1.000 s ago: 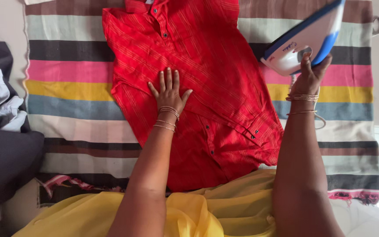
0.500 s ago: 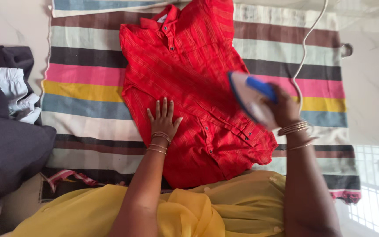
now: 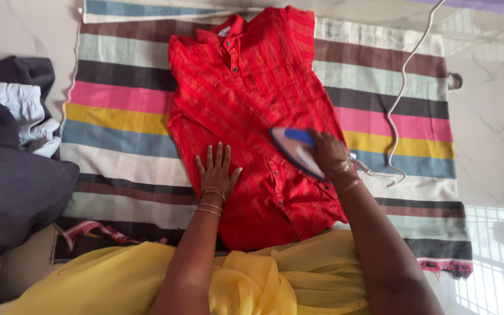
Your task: The person irons a red shirt laid out on a striped mat on the floor. They smooth the fabric with their hands, use an electric iron to press the body and sleeves, and button the cuffs before finishing.
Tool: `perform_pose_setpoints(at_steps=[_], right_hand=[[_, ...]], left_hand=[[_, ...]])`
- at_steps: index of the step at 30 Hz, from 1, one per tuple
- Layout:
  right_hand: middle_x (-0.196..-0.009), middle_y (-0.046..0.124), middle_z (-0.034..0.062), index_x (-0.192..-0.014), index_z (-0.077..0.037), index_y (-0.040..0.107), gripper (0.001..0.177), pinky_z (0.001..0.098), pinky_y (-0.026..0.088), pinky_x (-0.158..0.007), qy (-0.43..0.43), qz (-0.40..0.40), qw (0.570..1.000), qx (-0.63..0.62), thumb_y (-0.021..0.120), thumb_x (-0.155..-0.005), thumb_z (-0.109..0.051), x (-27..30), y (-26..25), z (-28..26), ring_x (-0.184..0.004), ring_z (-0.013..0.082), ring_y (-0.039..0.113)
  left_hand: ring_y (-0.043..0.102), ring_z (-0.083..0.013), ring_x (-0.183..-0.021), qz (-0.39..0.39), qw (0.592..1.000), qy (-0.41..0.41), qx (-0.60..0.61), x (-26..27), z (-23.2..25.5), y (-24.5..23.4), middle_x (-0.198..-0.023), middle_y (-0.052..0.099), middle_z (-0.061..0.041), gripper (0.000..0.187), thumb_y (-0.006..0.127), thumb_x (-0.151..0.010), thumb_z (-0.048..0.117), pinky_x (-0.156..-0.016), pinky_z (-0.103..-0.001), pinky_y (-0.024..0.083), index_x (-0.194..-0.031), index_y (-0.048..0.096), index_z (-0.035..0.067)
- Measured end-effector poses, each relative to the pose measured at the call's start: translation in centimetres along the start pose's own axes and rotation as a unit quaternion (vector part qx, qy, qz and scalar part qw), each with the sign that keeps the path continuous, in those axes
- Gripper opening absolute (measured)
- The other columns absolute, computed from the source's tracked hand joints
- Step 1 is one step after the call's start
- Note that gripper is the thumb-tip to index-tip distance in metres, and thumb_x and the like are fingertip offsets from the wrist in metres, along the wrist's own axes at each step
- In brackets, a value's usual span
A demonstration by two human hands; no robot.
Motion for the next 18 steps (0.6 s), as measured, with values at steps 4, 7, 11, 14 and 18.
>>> perform_pose_setpoints(at_steps=[4, 7, 11, 14, 18], right_hand=[[-0.106, 0.069, 0.0158, -0.140, -0.023, 0.057, 0.053, 0.0523, 0.054, -0.086, -0.034, 0.043, 0.998, -0.016, 0.068, -0.091, -0.042, -0.7, 0.3, -0.4, -0.099, 0.0391, 0.068], [-0.106, 0.069, 0.0164, -0.139, -0.022, 0.056, 0.054, 0.0529, 0.054, -0.083, -0.065, 0.004, 0.998, -0.026, 0.068, -0.090, -0.042, -0.6, 0.3, -0.7, -0.099, 0.0391, 0.068], [-0.109, 0.070, 0.0145, -0.140, -0.024, 0.056, 0.048, 0.0504, 0.055, -0.088, -0.020, 0.004, 1.000, 0.010, 0.066, -0.096, -0.040, -0.8, 0.5, -0.8, -0.102, 0.0379, 0.069], [-0.111, 0.068, 0.0168, -0.143, -0.024, 0.054, 0.052, 0.0518, 0.056, -0.082, 0.024, -0.005, 1.000, 0.005, 0.066, -0.095, -0.040, -1.0, 0.2, -1.4, -0.099, 0.0393, 0.068], [-0.104, 0.071, 0.0155, -0.138, -0.022, 0.056, 0.056, 0.0524, 0.055, -0.082, -0.109, 0.043, 0.993, 0.005, 0.070, -0.087, -0.041, -1.3, -0.3, -2.8, -0.097, 0.0382, 0.069]], left_hand=[[0.007, -0.0340, -0.157, -0.008, 1.000, -0.007, -0.007, -0.4, -0.1, -0.7, -0.172, 0.012, -0.005, 0.084, 0.042, -0.096, 0.065, -0.121, -0.068, 0.000, -0.163, 0.019, 0.022], [0.008, -0.0344, -0.158, -0.006, 1.000, -0.005, -0.010, -0.6, 0.0, -0.8, -0.172, 0.012, -0.005, 0.084, 0.042, -0.096, 0.065, -0.121, -0.068, 0.001, -0.163, 0.019, 0.022], [0.009, -0.0349, -0.157, 0.013, 1.000, 0.003, -0.009, 0.2, -0.1, 0.3, -0.172, 0.013, -0.006, 0.084, 0.043, -0.096, 0.066, -0.120, -0.069, 0.002, -0.163, 0.020, 0.021], [0.010, -0.0351, -0.156, 0.033, 0.999, 0.011, -0.009, 0.5, -0.4, 0.2, -0.171, 0.015, -0.007, 0.084, 0.043, -0.096, 0.066, -0.120, -0.069, 0.003, -0.163, 0.022, 0.019], [0.013, -0.0323, -0.157, 0.036, 0.999, 0.007, 0.014, -0.1, -0.9, -0.3, -0.171, 0.017, -0.009, 0.085, 0.046, -0.094, 0.065, -0.123, -0.066, 0.005, -0.162, 0.025, 0.018]])
Point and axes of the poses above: each hand's wrist, its own x-axis away from the middle knuckle, its own y-axis out of the palm, z = x × y, the point moved 1 cm from there along -x, towards the middle knuckle
